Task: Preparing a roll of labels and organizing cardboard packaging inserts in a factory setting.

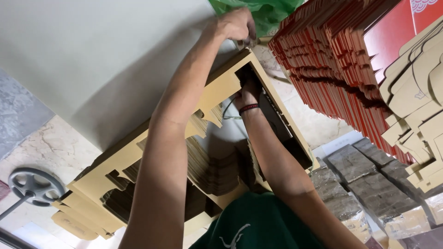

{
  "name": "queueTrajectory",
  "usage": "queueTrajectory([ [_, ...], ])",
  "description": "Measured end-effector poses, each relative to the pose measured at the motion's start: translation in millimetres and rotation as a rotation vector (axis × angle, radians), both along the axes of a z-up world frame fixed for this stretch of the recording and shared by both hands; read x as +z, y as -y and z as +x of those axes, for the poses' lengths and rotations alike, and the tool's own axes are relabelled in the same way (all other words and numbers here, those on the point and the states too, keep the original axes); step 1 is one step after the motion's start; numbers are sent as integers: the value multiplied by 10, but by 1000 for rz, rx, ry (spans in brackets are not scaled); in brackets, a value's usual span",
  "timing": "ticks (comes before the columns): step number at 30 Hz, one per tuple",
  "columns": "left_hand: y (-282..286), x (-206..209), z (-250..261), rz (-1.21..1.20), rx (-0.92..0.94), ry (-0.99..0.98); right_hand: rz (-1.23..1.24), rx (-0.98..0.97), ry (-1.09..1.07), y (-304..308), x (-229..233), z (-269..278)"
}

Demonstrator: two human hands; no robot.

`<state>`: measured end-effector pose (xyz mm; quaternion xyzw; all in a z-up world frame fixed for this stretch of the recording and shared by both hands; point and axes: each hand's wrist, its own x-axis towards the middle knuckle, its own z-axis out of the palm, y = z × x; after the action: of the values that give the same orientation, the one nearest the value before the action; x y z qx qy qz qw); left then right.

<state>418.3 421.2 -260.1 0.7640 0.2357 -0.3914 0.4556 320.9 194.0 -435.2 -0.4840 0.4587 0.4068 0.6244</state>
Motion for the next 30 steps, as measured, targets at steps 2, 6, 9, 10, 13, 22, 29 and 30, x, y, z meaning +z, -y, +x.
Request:
queueTrajectory([
  [2, -135, 34, -47, 51, 76, 260, 48, 28, 111, 23, 143, -51],
  [6, -444, 9, -278, 69, 396, 216, -138, 143, 146, -49, 1351, -76],
  [9, -548, 297, -597, 274, 625, 351, -151, 315, 280, 15, 1881, -106],
  [10, -515, 470, -704, 165, 826, 407, -181, 355, 265, 67, 1981, -105],
  [13, -305, 959, -912, -72, 1069, 650, -12, 445, 301, 192, 2321, 2],
  [22, 1242, 1929, -1404, -152, 1227, 847, 322, 654, 495, 299, 3052, 197],
  [29, 2095, 1104, -1528, -231, 1715, 979, -19, 1244, 965, 187, 3544, 605],
  [30, 2116, 1128, -1492, -219, 1722, 996, -5, 1251, 977, 159, 3297, 798],
])
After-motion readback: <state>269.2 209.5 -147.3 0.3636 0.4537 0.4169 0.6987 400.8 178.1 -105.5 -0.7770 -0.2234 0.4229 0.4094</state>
